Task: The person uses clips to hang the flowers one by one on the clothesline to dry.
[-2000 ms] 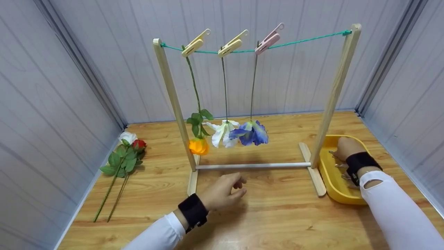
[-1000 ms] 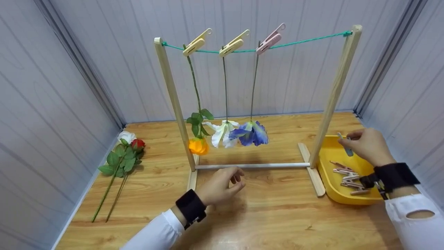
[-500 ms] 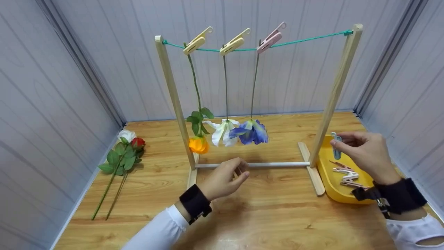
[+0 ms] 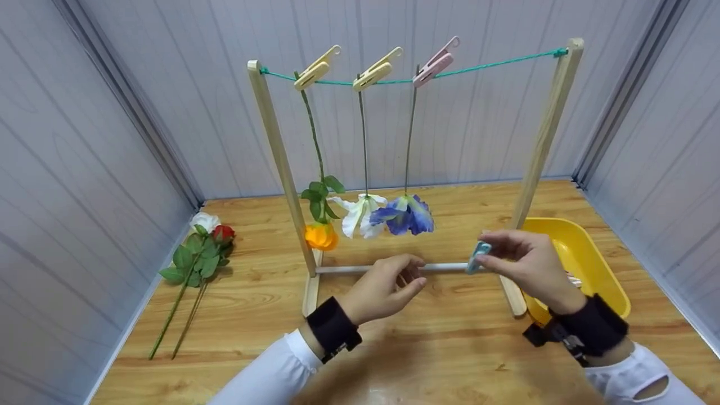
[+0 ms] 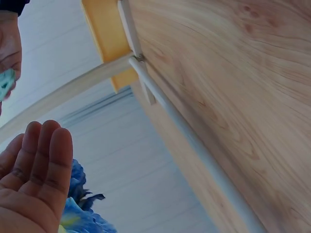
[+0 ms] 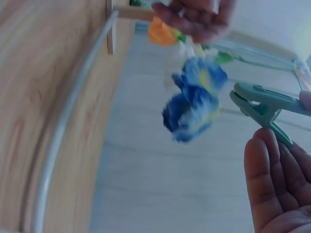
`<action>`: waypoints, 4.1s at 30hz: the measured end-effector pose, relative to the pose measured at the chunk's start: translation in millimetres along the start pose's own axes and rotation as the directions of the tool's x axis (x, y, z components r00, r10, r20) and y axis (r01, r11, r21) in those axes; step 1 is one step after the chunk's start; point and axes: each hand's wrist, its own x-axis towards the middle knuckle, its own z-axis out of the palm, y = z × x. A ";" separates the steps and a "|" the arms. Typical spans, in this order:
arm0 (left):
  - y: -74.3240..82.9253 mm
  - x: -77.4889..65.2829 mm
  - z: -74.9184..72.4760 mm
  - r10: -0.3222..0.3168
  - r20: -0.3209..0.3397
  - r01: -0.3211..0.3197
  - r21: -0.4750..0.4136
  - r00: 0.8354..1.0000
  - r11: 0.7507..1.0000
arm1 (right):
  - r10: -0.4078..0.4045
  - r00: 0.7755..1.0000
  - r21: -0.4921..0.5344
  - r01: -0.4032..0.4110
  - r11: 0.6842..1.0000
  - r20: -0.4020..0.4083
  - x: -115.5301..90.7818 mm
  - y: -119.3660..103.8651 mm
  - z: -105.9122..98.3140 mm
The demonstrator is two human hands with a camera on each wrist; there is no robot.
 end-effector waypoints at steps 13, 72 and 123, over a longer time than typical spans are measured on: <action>13.4 6.9 12.6 0.073 -0.038 -0.077 -0.111 0.997 0.991 | -0.231 0.968 0.306 0.191 0.933 0.098 -3.6 16.5 38.8; -23.2 -10.8 -10.5 0.679 0.231 -0.500 0.836 0.697 0.228 | 0.059 0.787 0.028 -0.096 0.995 0.614 -3.5 29.6 39.0; -162.2 -152.1 -168.3 -0.698 -0.457 0.808 0.500 0.551 0.310 | -0.049 0.906 -0.278 0.180 0.943 0.420 -18.3 33.4 28.7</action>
